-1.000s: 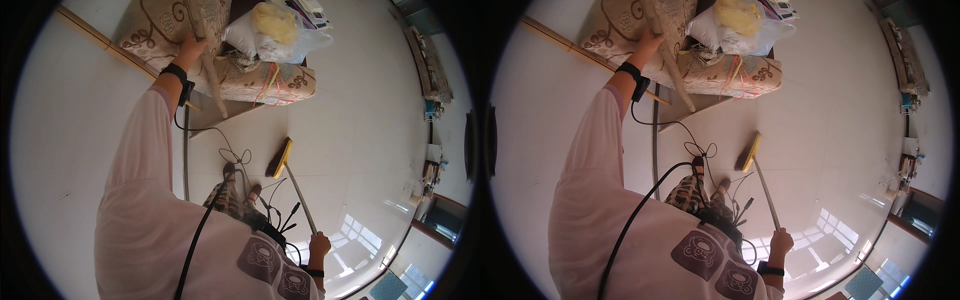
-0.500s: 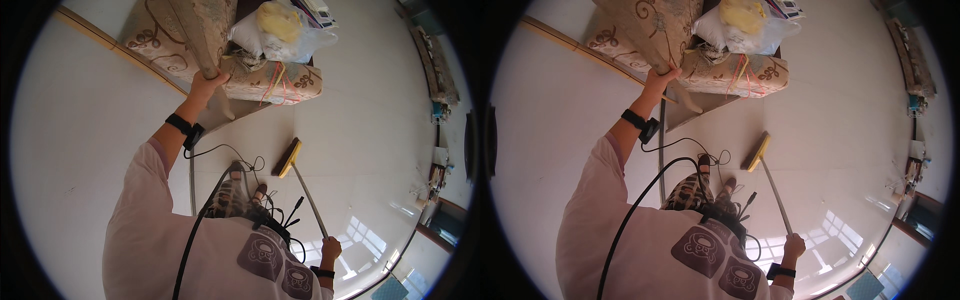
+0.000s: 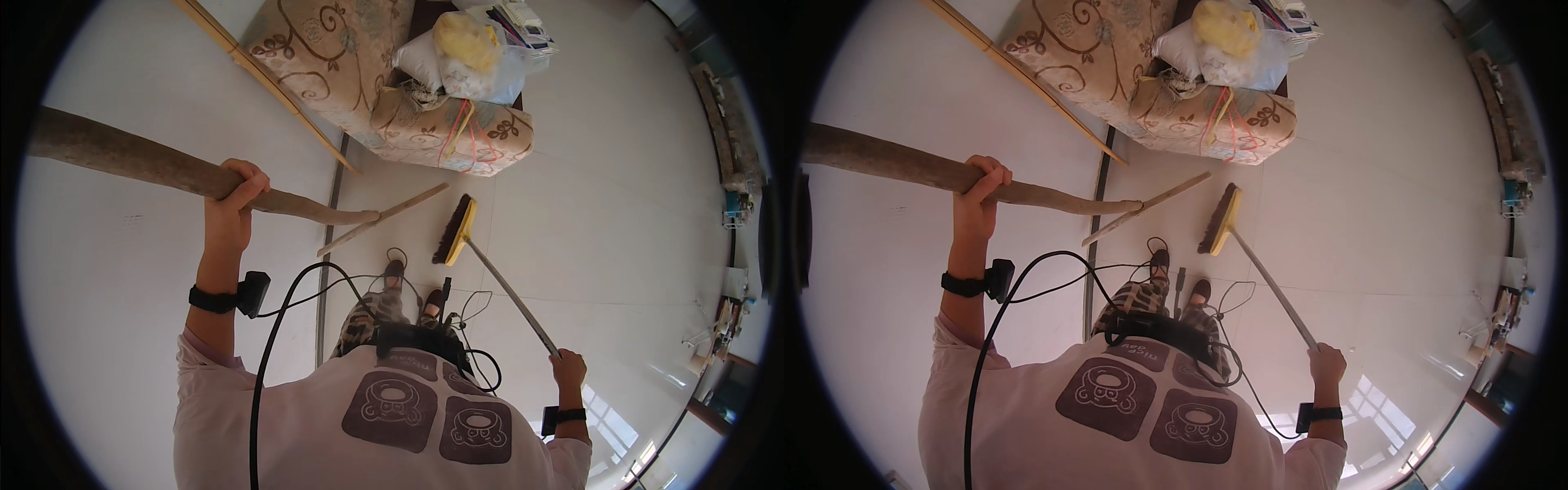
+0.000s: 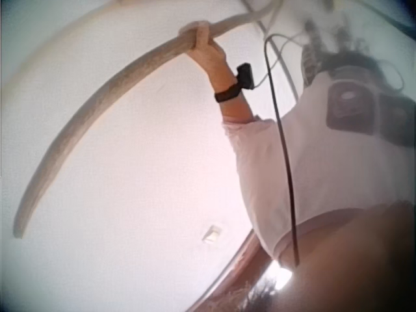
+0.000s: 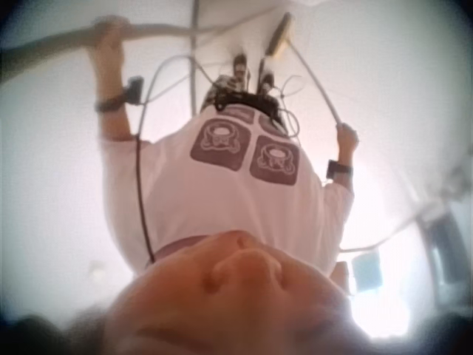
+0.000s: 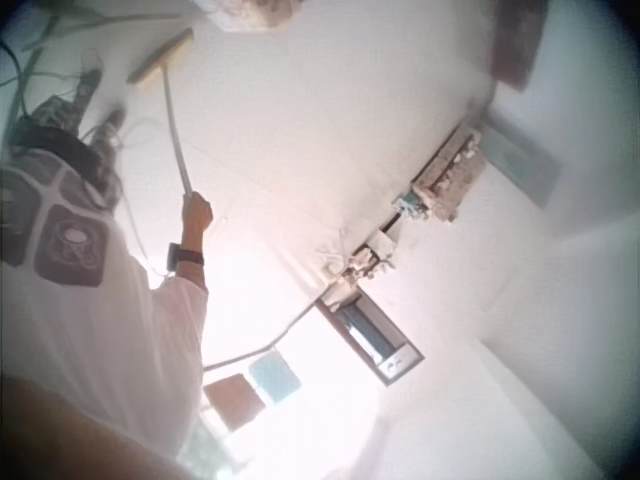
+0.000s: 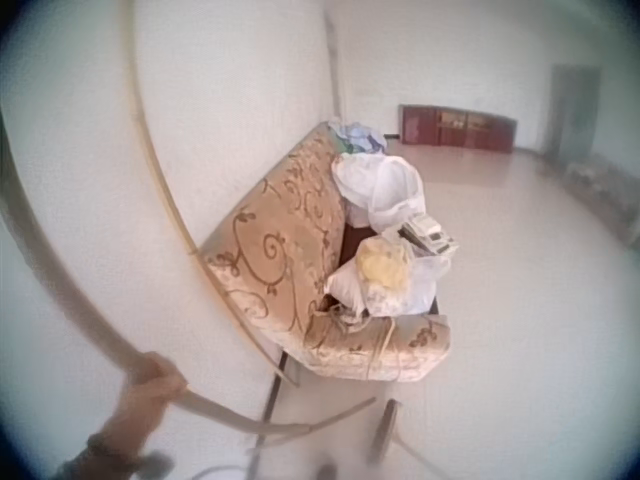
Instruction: The person sweeps the floor using a broom and moves a small green chair and wooden poles to reach different areas.
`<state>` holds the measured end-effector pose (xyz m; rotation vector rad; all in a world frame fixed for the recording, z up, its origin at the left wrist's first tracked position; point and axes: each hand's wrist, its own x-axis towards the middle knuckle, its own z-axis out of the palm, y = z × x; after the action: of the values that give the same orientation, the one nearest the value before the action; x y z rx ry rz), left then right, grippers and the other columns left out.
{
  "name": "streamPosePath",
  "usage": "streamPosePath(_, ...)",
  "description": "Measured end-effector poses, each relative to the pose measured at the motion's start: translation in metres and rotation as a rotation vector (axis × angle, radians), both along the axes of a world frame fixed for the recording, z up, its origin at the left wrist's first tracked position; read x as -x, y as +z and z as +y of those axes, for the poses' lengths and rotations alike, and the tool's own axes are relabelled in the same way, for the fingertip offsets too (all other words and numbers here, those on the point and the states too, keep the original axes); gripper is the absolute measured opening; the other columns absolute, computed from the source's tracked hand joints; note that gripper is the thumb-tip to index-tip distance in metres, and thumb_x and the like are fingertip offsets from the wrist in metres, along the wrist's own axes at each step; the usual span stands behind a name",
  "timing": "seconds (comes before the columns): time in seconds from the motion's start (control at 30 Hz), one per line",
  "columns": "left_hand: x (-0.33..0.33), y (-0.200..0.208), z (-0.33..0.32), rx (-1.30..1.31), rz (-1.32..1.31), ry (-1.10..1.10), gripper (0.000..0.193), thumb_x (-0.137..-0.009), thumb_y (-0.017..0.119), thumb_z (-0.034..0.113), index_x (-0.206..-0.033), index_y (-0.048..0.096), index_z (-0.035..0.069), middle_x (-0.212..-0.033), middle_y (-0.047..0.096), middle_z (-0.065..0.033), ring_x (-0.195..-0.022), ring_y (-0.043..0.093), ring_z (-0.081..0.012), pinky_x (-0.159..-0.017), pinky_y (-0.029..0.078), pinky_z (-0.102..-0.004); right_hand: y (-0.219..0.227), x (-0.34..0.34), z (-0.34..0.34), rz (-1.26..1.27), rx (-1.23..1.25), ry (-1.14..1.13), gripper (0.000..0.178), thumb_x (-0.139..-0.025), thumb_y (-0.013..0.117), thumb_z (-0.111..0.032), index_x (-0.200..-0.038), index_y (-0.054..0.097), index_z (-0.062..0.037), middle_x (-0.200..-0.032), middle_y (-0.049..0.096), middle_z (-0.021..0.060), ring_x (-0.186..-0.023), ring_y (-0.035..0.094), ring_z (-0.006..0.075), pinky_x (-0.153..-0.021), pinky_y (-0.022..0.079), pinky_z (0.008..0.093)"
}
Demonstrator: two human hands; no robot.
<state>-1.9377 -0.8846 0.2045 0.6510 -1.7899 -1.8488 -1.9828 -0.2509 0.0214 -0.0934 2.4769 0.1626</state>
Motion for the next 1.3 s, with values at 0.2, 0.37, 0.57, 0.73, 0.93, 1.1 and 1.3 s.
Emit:
streamPosePath(0.2, -0.054, 0.045, 0.016, 0.092, -0.011, 0.139, 0.012, -0.07, 0.057, 0.001, -0.07, 0.047, 0.008, -0.07, 0.047, -0.0026, -0.07, 0.047, -0.0159, -0.071, 0.036, -0.0297, -0.033, 0.043, -0.052, -0.027, 0.254, 0.205, 0.026, -0.073, 0.059, -0.036, -0.075, 0.065, -0.0109, -0.071, 0.063, 0.0096, -0.073, 0.061, 0.0297, -0.066, 0.048, 0.0407)
streamPosePath(0.37, -0.085, 0.073, 0.023, 0.101, 0.021, 0.163, 0.013, -0.07, 0.056, 0.001, -0.072, 0.045, 0.008, -0.068, 0.044, -0.0024, -0.068, 0.043, -0.0153, -0.072, 0.035, -0.0302, -0.069, 0.072, -0.125, -0.073, 0.226, 0.345, 0.027, -0.075, 0.057, -0.037, -0.079, 0.066, -0.0115, -0.078, 0.065, 0.0072, -0.079, 0.061, 0.0272, -0.069, 0.048, 0.0395)
streamPosePath(0.57, -0.104, 0.108, 0.029, 0.151, -0.037, 0.173, 0.015, -0.075, 0.056, 0.009, -0.075, 0.041, 0.011, -0.07, 0.039, -0.0003, -0.07, 0.039, -0.0136, -0.077, 0.034, -0.031, -0.122, 0.082, -0.203, -0.036, 0.319, 0.511, 0.026, -0.076, 0.056, -0.036, -0.079, 0.066, -0.0119, -0.079, 0.065, 0.0076, -0.08, 0.061, 0.0269, -0.068, 0.049, 0.039)
streamPosePath(0.73, -0.112, 0.118, 0.035, 0.216, -0.047, 0.219, 0.019, -0.077, 0.059, 0.014, -0.077, 0.04, 0.013, -0.07, 0.037, 0.001, -0.071, 0.039, -0.0127, -0.08, 0.034, -0.031, -0.141, 0.064, -0.242, -0.072, 0.35, 0.513, 0.027, -0.078, 0.055, -0.035, -0.079, 0.065, -0.0107, -0.08, 0.065, 0.01, -0.081, 0.062, 0.0275, -0.07, 0.049, 0.0388)
streamPosePath(0.93, -0.122, 0.116, 0.036, 0.197, 0.005, 0.337, 0.019, -0.076, 0.058, 0.011, -0.075, 0.04, 0.012, -0.071, 0.039, 0.0, -0.071, 0.04, -0.0137, -0.08, 0.034, -0.0322, -0.125, 0.07, -0.271, -0.063, 0.393, 0.481, 0.028, -0.082, 0.054, -0.034, -0.081, 0.065, -0.0078, -0.082, 0.065, 0.0123, -0.083, 0.062, 0.0283, -0.071, 0.049, 0.0391)
streamPosePath(1.1, -0.137, 0.112, 0.034, 0.193, -0.004, 0.399, 0.019, -0.075, 0.059, 0.011, -0.076, 0.04, 0.012, -0.071, 0.039, 0.0, -0.071, 0.04, -0.014, -0.08, 0.034, -0.0324, -0.119, 0.098, -0.317, 0.048, 0.347, 0.64, 0.026, -0.083, 0.055, -0.031, -0.081, 0.064, -0.0066, -0.081, 0.065, 0.0132, -0.081, 0.063, 0.0291, -0.07, 0.05, 0.039)
streamPosePath(1.3, -0.151, 0.115, 0.028, 0.183, 0.0, 0.408, 0.02, -0.075, 0.059, 0.01, -0.075, 0.04, 0.012, -0.07, 0.038, 0.0, -0.07, 0.039, -0.014, -0.079, 0.033, -0.0324, -0.128, 0.101, -0.358, 0.064, 0.353, 0.632, 0.024, -0.081, 0.056, -0.028, -0.082, 0.064, -0.0057, -0.082, 0.065, 0.014, -0.082, 0.063, 0.0302, -0.071, 0.051, 0.039)
